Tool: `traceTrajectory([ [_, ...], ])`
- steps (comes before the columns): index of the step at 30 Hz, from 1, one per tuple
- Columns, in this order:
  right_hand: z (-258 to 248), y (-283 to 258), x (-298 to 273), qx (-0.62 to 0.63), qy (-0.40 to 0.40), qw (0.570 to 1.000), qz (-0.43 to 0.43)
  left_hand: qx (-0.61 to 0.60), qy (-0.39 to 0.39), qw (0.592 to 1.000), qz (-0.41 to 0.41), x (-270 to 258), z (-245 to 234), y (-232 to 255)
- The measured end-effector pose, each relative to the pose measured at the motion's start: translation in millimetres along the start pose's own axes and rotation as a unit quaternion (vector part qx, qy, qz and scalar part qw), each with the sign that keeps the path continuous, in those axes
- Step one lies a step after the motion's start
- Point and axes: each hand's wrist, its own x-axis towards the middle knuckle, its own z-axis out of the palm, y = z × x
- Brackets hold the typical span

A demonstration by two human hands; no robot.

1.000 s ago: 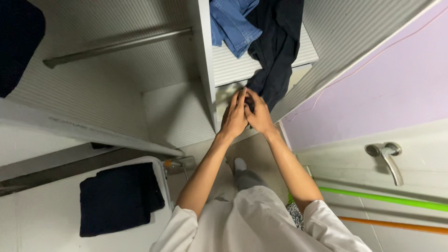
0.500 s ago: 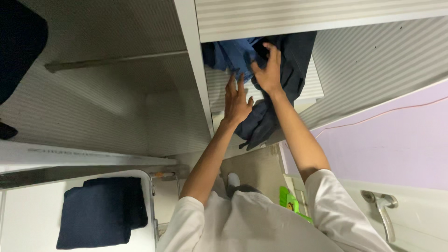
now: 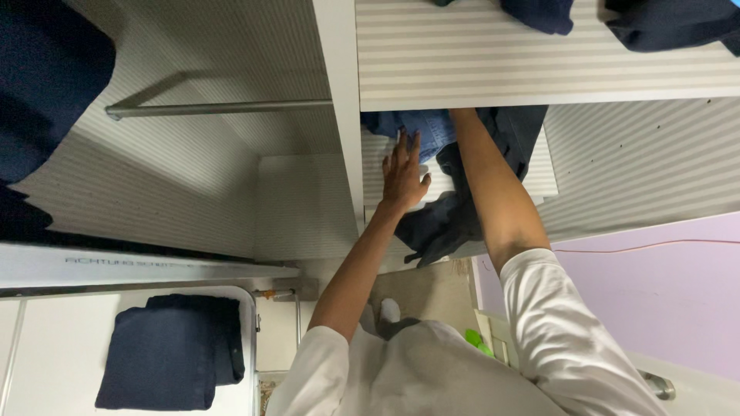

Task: The person folds two pairs of jeans by hand on a white table, first folding a dark pair and then a light blue pair into rectangular bundles.

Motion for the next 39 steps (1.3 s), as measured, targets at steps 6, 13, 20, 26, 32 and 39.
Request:
traceTrajectory([
  [6,12.7,-5.6,1.9,0.100,-0.013,0.995,0.016,0.000,-0.015,1.000,0.010,-1.6,2.7,-9.0],
  [13,14.8,-16.0,-13.0,0.542,0.061,0.803,0.242,-0.067,0.013,0.998,0.016,-1.5,-1.4,-10.8],
  [20,-38.0,-55.4,-32.4,0.730,0.242,0.607,0.203,-0.300,0.039,0.953,0.021,0.5,14.2,-15.2],
  [26,-113.4,-162.5,-146.7,0.816,0.238,0.523,0.072,-0.606,-0.001,0.796,-0.001,-5.3,45.9,-44.5],
  [32,-146.1,-261.6,-270.1,0.816,0.164,0.547,0.084,-0.831,-0.193,0.520,0.037,-69.3,56.4,-67.4],
  [39,-162.2,-321.6,-370.5,0.794,0.135,0.576,0.138,-0.865,-0.225,0.448,0.023,-127.5,31.3,-60.6],
])
